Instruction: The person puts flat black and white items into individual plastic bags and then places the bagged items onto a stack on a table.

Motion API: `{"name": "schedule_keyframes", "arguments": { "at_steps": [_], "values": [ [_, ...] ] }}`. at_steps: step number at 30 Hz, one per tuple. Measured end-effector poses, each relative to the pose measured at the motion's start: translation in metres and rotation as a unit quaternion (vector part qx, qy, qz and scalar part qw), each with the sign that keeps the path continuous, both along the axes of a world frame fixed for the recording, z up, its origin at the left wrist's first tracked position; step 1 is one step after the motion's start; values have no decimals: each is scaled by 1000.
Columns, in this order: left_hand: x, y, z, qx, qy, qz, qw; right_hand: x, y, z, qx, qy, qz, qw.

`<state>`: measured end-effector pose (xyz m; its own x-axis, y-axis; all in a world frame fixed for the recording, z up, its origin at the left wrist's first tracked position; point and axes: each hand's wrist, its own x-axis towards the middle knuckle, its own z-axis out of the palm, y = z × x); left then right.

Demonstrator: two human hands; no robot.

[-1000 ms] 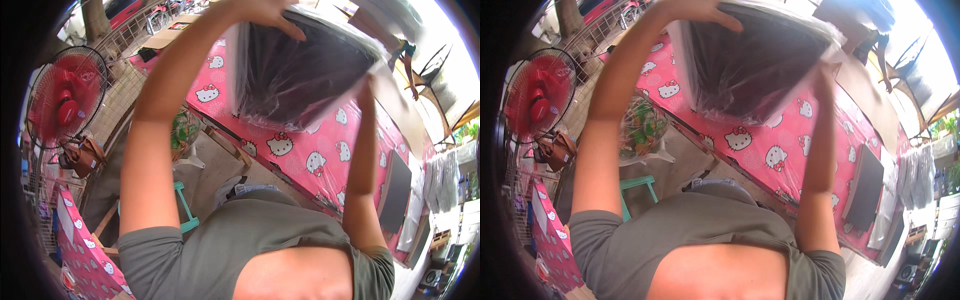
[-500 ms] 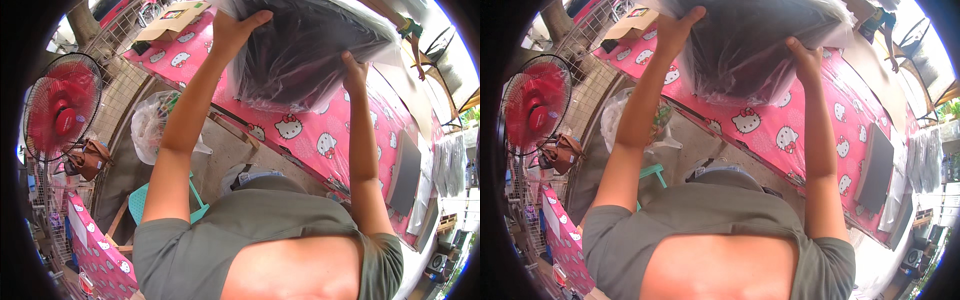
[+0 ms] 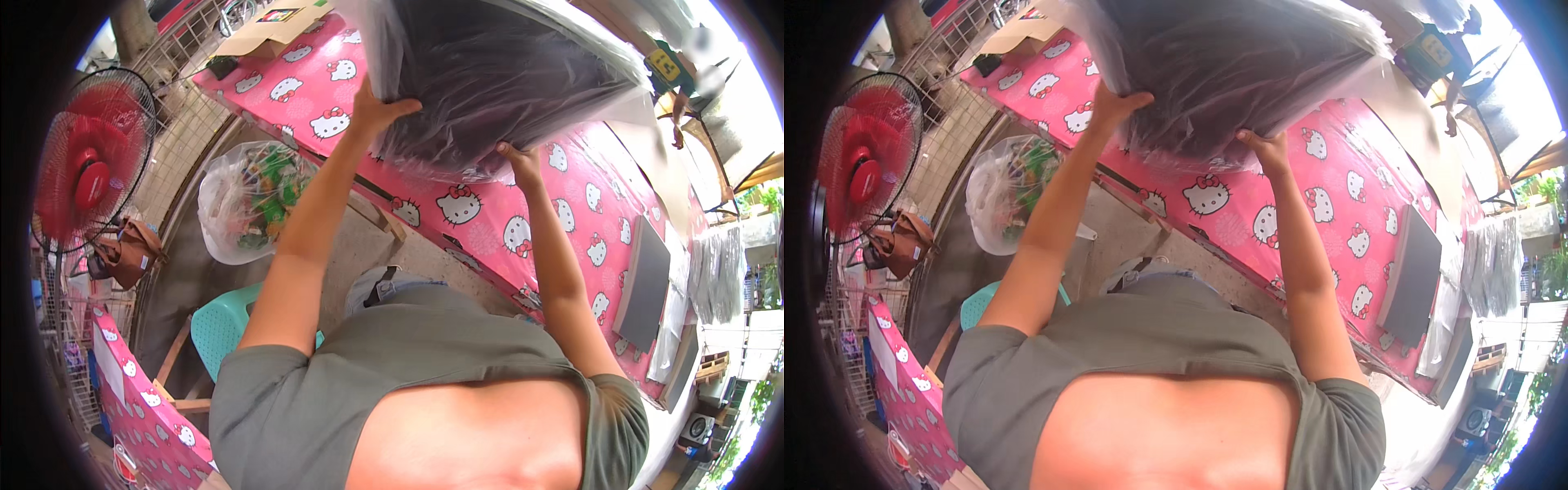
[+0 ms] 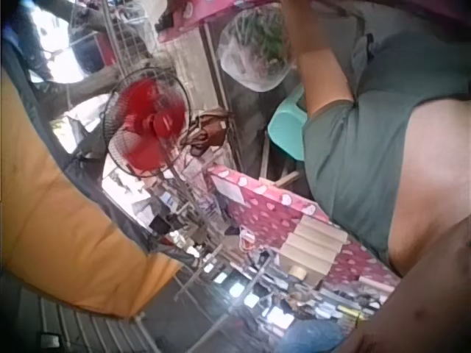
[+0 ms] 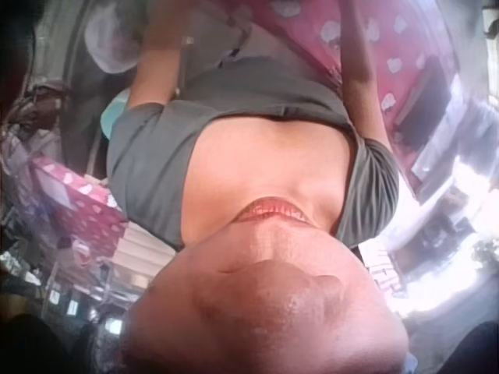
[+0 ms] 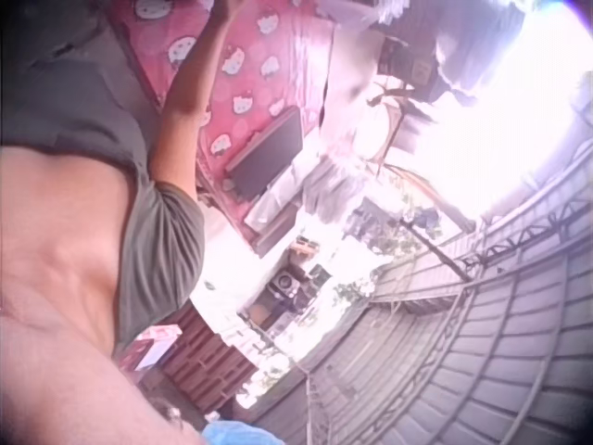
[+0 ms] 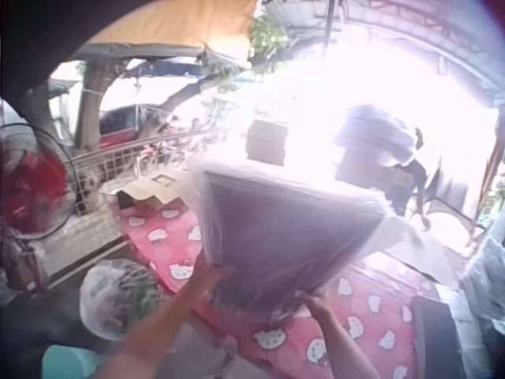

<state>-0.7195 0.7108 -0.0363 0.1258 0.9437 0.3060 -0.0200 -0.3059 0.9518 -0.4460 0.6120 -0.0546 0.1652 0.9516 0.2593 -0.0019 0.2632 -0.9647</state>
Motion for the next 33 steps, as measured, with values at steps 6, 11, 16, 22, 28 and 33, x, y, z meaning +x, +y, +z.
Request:
{"name": "schedule_keyframes", "arguments": {
  "at_steps": [6, 11, 16, 22, 28, 33],
  "values": [
    [3, -7, -58, 30, 57, 77, 995, -7, 10, -25, -24, -15, -19, 999],
    [-7, -34, -43, -42, 89, 110, 989, -38, -19, -24, 12, -2, -126, 992],
    [-25, -22, -24, -171, 270, 119, 940, -71, -18, -7, -205, 87, -165, 961],
    [-85, 21, -78, -236, 313, 70, 918, -93, 8, -62, -315, -41, -138, 938],
    [-103, 53, -25, -256, 338, 50, 904, -134, 35, -58, -360, -31, -114, 925],
    [-118, 58, -24, -255, 307, 46, 916, -154, 17, -25, -345, 89, -54, 933]
  ]
}}
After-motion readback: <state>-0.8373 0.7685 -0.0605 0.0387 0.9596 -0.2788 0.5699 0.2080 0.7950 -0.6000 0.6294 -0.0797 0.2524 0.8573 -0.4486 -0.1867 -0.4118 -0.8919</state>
